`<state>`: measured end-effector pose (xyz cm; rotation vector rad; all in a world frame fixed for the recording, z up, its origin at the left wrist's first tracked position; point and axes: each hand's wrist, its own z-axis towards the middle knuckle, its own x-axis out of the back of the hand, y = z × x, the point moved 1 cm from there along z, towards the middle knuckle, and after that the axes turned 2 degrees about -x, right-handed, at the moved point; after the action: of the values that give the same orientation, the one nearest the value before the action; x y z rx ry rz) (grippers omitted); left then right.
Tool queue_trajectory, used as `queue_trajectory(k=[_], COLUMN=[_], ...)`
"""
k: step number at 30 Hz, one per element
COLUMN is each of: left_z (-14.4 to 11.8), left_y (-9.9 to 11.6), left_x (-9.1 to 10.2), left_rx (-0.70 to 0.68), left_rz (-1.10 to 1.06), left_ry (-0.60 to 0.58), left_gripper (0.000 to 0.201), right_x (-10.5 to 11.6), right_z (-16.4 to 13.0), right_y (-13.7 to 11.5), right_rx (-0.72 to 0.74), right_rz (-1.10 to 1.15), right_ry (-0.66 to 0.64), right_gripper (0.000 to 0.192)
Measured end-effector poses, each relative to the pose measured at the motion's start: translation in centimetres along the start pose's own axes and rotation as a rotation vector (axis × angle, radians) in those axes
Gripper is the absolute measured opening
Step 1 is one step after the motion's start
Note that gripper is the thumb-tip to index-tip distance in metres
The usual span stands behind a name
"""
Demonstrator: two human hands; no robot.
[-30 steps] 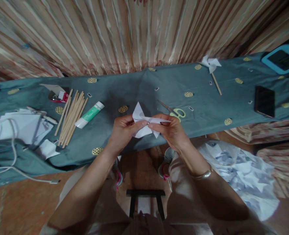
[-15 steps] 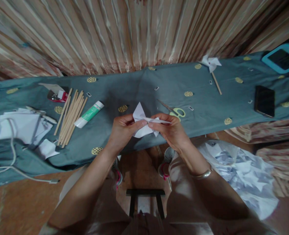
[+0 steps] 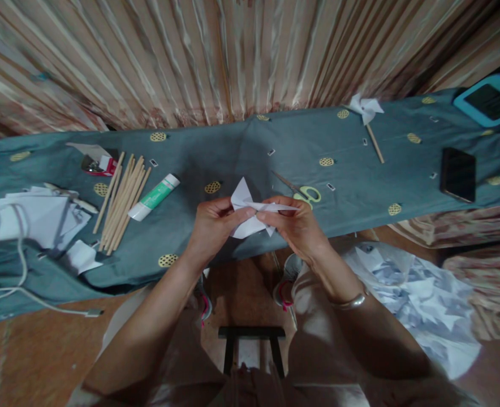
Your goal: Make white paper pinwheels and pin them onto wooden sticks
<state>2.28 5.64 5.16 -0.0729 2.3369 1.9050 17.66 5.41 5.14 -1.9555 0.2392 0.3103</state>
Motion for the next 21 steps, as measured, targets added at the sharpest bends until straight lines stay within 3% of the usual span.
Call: queue_trajectory(k=[12,21], left_z=[-0.15,-0.07], left_y=[0.03,0.06], left_x=[-0.07,-0.28], left_rx=[0.005,-0.002], left_rz=[-0.004,-0.123], left_ry=[0.014,-0.040], left_gripper=[0.020,0.023], right_x=[0.06,0.82], right_z=[0.01,0.24], right_y=[0.27,-0.07], right_rx=[0.045,0.011], right_rz=[0.016,-0.008], right_ry=[-0.029,-0.004], right_gripper=[0.025,0.033])
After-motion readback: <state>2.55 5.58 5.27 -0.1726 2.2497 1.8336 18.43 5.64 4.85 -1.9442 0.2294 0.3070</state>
